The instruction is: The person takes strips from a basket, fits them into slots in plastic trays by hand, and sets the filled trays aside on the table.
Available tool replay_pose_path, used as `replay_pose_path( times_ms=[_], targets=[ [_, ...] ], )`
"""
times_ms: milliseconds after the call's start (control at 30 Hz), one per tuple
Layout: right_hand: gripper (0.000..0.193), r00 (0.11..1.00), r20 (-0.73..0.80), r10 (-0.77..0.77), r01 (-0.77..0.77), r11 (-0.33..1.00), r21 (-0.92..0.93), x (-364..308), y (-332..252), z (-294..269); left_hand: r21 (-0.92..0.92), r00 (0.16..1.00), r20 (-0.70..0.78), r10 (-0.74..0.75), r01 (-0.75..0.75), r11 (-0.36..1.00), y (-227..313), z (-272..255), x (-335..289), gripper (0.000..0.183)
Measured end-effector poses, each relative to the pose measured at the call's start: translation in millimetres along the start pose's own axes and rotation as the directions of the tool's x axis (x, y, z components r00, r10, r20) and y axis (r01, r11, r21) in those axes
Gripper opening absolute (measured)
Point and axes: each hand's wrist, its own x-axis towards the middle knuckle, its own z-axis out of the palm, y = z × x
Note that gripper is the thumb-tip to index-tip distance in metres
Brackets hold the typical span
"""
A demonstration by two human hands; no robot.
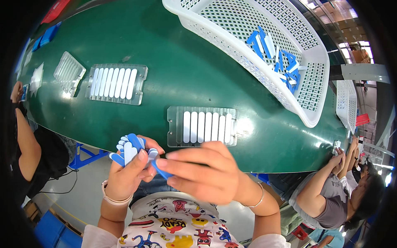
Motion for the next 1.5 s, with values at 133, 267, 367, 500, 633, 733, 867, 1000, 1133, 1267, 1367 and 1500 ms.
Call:
replay_pose_path(
  times_ms=[133, 267, 367, 500, 633, 733, 867, 1000, 1133, 1267, 1367, 1500],
  targets=[
    [0.013, 0.807, -0.012, 0.591, -0.202, 0.296, 0.933, 5.7, -1.2, 5.4, 0.015, 0.998, 0.061, -0.001, 0.000, 1.000, -0.1, -1.3, -0.3, 0.032],
    [0.018, 0.678, -0.025, 0.735, -0.120, 0.143, 0.982, 23.2, 15.9, -8.9, -0.123, 0.999, -0.044, 0.013, -0.018, 0.992, -2.5, -3.9, 0.1, 0.030],
    [0.016, 0.630, -0.071, 0.773, -0.415, 0.413, 0.811, 30.9, 22.5, -22.2, -0.089, 0.997, -0.072, 0.028, -0.034, 0.995, -2.4, -6.2, -2.0, 0.029],
    [0.010, 0.645, 0.266, 0.717, -0.763, 0.622, 0.176, 49.1, 32.0, -36.4, -0.091, 0.998, -0.065, 0.026, -0.032, 0.995, -4.1, -10.0, -4.4, 0.030],
    [0.021, 0.676, 0.403, 0.617, -0.617, 0.773, -0.148, 61.7, 43.1, -24.6, -0.072, 0.997, -0.078, 0.023, -0.029, 0.997, -4.0, -9.7, -6.2, 0.029],
    [0.028, 0.704, 0.381, 0.600, -0.563, 0.798, -0.217, 69.3, 46.8, -19.5, -0.080, 0.997, -0.070, 0.042, -0.048, 0.996, -2.9, -9.6, -7.5, 0.029],
    [0.035, 0.651, 0.419, 0.633, -0.601, 0.767, -0.225, 61.9, 33.8, -17.0, -0.098, 0.995, -0.084, 0.056, -0.064, 0.993, -2.7, -13.7, -8.8, 0.029],
    [0.049, 0.738, 0.314, 0.597, -0.542, 0.802, -0.252, 45.9, 30.1, -29.5, -0.082, 0.993, -0.100, 0.056, -0.064, 0.995, -0.6, -17.9, -9.5, 0.028],
    [0.072, 0.743, 0.328, 0.583, -0.442, 0.796, -0.413, 25.4, 19.1, -49.8, -0.112, 0.992, -0.116, 0.053, -0.066, 0.992, 4.5, -21.2, -10.3, 0.028],
    [0.077, 0.737, 0.204, 0.644, -0.532, 0.740, -0.412, 20.3, 21.5, -35.3, -0.164, 0.994, -0.102, 0.045, -0.062, 0.985, 6.8, -23.9, -10.4, 0.027],
    [0.075, 0.805, 0.114, 0.582, -0.499, 0.768, -0.401, 30.4, 33.3, -20.9, -0.141, 0.991, -0.102, 0.086, -0.100, 0.985, 9.8, -22.2, -16.5, 0.026],
    [0.074, 0.823, 0.141, 0.551, -0.469, 0.798, -0.380, 61.8, 38.9, 1.7, -0.160, 0.977, -0.144, 0.156, -0.179, 0.971, 7.5, -29.5, -30.1, 0.025]
  ],
)
